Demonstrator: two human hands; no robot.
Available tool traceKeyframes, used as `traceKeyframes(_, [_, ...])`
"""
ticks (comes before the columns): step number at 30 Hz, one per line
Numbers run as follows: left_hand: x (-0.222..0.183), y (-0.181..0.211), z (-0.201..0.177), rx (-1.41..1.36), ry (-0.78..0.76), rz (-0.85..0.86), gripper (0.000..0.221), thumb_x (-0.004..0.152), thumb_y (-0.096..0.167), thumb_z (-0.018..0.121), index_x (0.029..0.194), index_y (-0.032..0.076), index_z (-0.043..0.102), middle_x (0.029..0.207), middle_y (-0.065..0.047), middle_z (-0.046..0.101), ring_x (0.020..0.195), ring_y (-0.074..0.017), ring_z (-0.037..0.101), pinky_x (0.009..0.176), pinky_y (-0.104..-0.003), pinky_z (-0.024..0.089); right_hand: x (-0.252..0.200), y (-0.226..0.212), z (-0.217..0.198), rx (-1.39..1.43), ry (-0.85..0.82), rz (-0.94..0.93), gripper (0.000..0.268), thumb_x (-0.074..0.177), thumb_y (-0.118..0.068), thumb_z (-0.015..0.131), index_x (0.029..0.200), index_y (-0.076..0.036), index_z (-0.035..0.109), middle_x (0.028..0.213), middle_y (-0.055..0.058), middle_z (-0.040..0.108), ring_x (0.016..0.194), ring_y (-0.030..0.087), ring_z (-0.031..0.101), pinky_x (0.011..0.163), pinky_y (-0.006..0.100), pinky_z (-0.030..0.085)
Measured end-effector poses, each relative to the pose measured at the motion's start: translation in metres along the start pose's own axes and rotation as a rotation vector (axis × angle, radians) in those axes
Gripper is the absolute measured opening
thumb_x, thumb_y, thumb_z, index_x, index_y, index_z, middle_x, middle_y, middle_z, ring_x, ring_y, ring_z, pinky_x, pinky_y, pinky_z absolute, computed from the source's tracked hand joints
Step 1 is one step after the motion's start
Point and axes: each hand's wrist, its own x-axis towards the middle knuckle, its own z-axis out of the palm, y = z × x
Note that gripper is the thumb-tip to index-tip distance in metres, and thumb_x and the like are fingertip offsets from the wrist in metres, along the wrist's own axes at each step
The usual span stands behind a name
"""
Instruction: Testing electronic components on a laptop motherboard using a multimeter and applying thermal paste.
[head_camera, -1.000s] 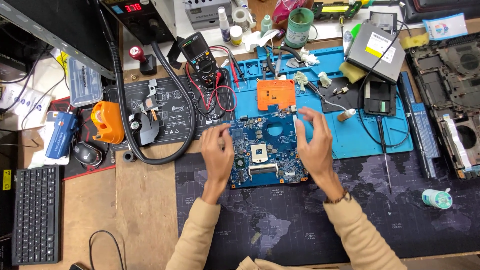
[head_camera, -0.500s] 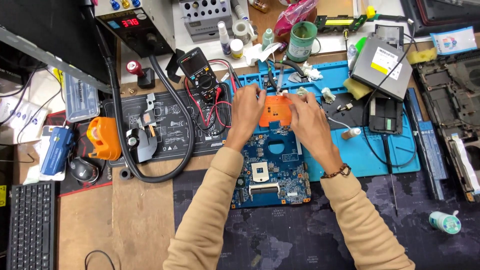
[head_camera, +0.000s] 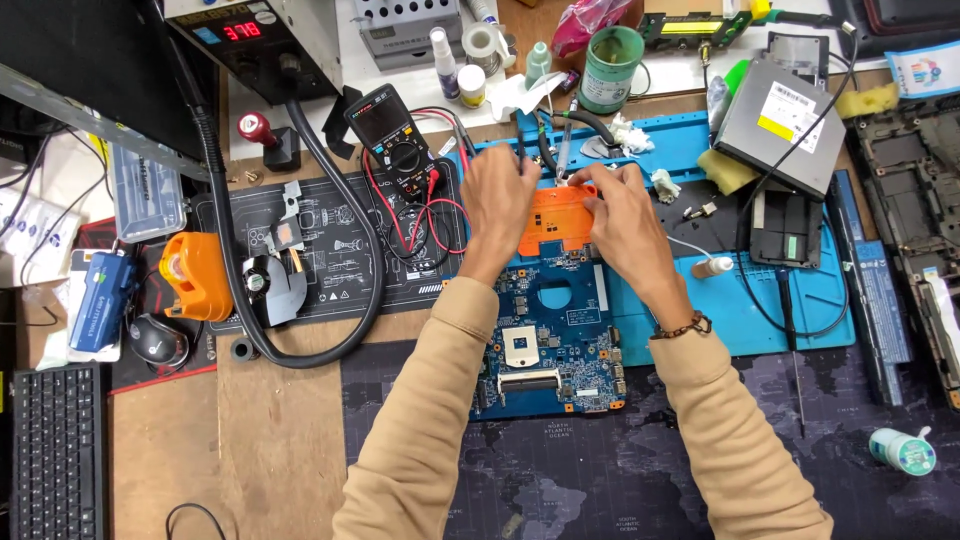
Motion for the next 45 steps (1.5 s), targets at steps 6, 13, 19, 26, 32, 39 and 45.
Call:
traceKeyframes(6, [0.011,0.000,-0.027,-0.171,0.132,0.003,0.017,0.097,0.009,0.047,0.088,0.000,0.058,0.058,-0.013,0.062,0.058,-0.0289,0.068,0.055,-0.041,0.050,-0.003,0.001,0.001,0.018,0.003,-0.009,0.027,0.104,0.004,0.052,0.124,-0.009,0.066,0.103,0.022,0.048,0.094,0.059,0.064,0.071,0.057,0.057])
traceKeyframes(13, [0.004,-0.009,-0.023,-0.127,-0.068,-0.008,0.015,0.096,0.002,0.052,0.105,-0.007,0.060,0.081,-0.027,0.071,0.079,-0.0439,0.074,0.068,-0.050,0.057,-0.002,0.002,0.004,-0.011,0.001,-0.007,0.029,0.104,0.004,0.053,0.123,-0.010,0.069,0.102,0.019,0.047,0.095,0.058,0.063,0.074,0.056,0.057])
traceKeyframes(19, [0.001,-0.005,-0.017,0.016,-0.087,-0.039,0.027,0.091,-0.007,0.059,0.118,-0.011,0.062,0.107,-0.034,0.068,0.099,-0.0480,0.072,0.080,-0.052,0.060,-0.005,0.005,0.006,-0.018,0.008,-0.028,0.030,0.105,0.003,0.053,0.126,-0.010,0.070,0.103,0.018,0.047,0.096,0.056,0.064,0.074,0.055,0.058])
traceKeyframes(26, [-0.009,-0.018,-0.025,-0.014,-0.021,0.127,0.028,0.094,-0.002,0.062,0.121,-0.008,0.062,0.099,-0.023,0.065,0.092,-0.0442,0.072,0.074,-0.048,0.059,-0.018,0.004,0.002,0.016,0.008,-0.051,0.036,0.106,0.006,0.046,0.136,-0.005,0.063,0.105,0.023,0.050,0.090,0.057,0.064,0.069,0.057,0.056])
traceKeyframes(32, [-0.051,-0.012,-0.045,-0.081,-0.051,0.141,0.025,0.096,0.000,0.061,0.120,-0.002,0.066,0.092,-0.014,0.063,0.087,-0.0318,0.072,0.073,-0.040,0.059,-0.047,-0.005,-0.012,0.019,0.032,-0.046,0.036,0.105,0.004,0.051,0.137,-0.005,0.063,0.109,0.024,0.058,0.095,0.049,0.067,0.072,0.052,0.057])
traceKeyframes(39, [-0.109,-0.034,-0.067,-0.091,-0.029,0.118,0.022,0.101,0.009,0.058,0.119,0.006,0.069,0.099,-0.008,0.062,0.102,-0.0230,0.060,0.091,-0.037,0.048,-0.103,-0.025,-0.016,-0.062,0.035,-0.028,0.032,0.108,-0.002,0.049,0.138,0.000,0.060,0.112,0.025,0.061,0.097,0.041,0.070,0.079,0.051,0.058])
traceKeyframes(45, [-0.168,-0.039,-0.100,-0.030,0.118,-0.014,0.021,0.102,0.007,0.055,0.118,0.008,0.069,0.106,-0.009,0.056,0.108,-0.0250,0.055,0.096,-0.040,0.044,-0.146,-0.052,-0.006,0.057,0.069,0.126,0.035,0.107,-0.003,0.049,0.141,0.004,0.056,0.117,0.033,0.060,0.101,0.045,0.069,0.087,0.057,0.055])
